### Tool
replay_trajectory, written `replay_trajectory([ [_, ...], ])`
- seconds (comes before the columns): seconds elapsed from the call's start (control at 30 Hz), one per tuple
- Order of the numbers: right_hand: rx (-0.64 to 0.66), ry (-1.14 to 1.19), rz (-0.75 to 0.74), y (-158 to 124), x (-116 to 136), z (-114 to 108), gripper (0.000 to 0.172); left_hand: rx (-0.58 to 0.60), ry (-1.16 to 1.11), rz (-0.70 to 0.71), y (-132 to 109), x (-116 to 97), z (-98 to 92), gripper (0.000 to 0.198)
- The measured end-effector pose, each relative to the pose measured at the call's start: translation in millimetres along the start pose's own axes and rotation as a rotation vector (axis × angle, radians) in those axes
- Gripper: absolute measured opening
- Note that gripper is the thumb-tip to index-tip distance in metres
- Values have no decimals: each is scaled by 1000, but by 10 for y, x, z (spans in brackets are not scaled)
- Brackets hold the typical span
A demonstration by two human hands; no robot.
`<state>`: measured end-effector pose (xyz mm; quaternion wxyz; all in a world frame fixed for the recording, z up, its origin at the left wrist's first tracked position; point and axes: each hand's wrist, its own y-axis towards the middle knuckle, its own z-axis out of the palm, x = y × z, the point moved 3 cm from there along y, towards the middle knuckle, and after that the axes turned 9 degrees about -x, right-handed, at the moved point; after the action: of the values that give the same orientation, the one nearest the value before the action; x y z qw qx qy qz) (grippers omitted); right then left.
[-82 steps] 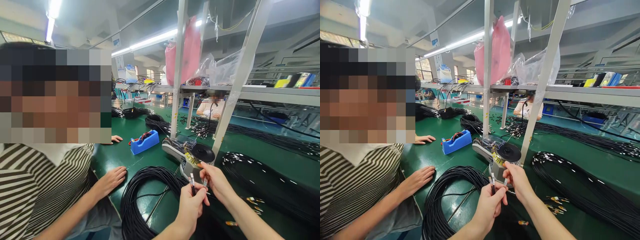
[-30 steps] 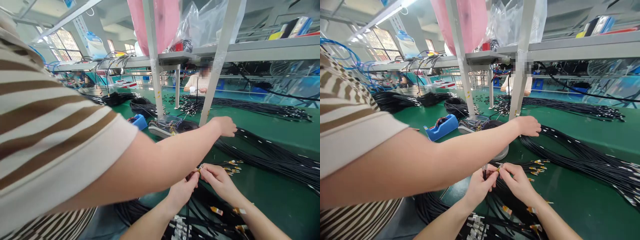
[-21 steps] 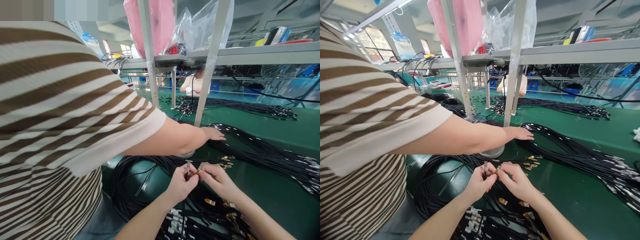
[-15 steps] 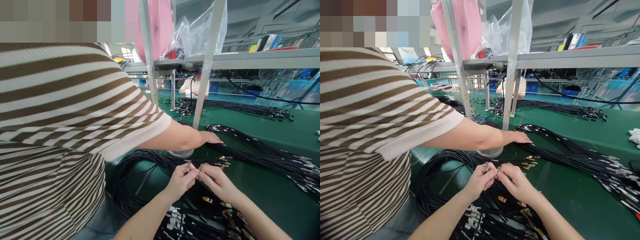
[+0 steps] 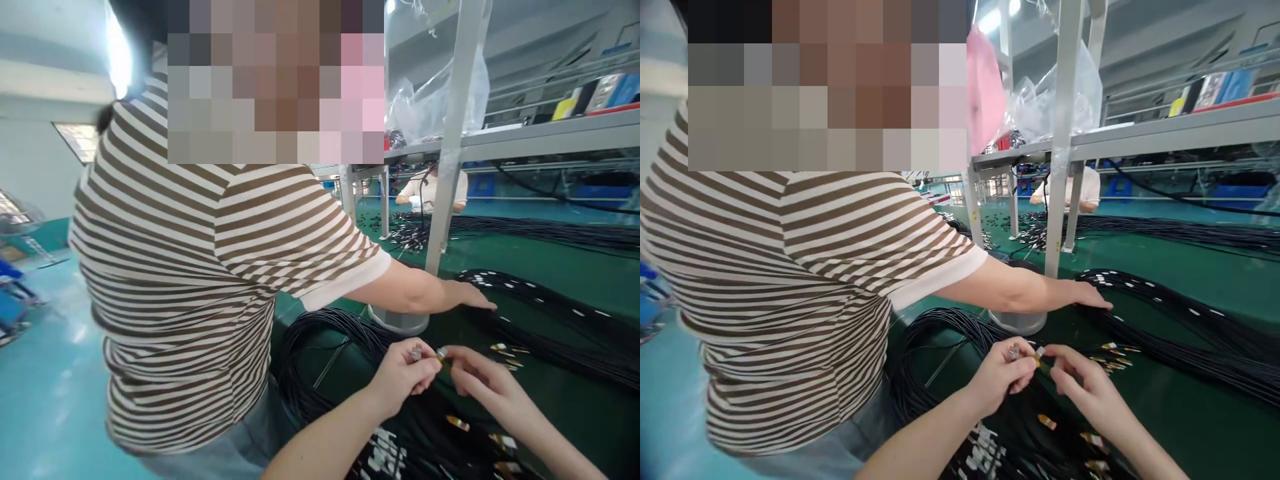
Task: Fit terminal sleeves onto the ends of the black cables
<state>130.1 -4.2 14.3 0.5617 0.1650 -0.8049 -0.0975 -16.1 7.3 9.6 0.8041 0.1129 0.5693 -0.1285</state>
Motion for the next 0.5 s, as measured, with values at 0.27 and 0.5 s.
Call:
replay_trajectory([
  [0.27, -143, 97, 102, -3, 97, -47, 23, -70, 52, 28, 51, -23, 146, 28],
  [0.5, -123, -28, 120, 1, 137, -200, 23, -71, 135, 36, 151, 114, 267, 22],
])
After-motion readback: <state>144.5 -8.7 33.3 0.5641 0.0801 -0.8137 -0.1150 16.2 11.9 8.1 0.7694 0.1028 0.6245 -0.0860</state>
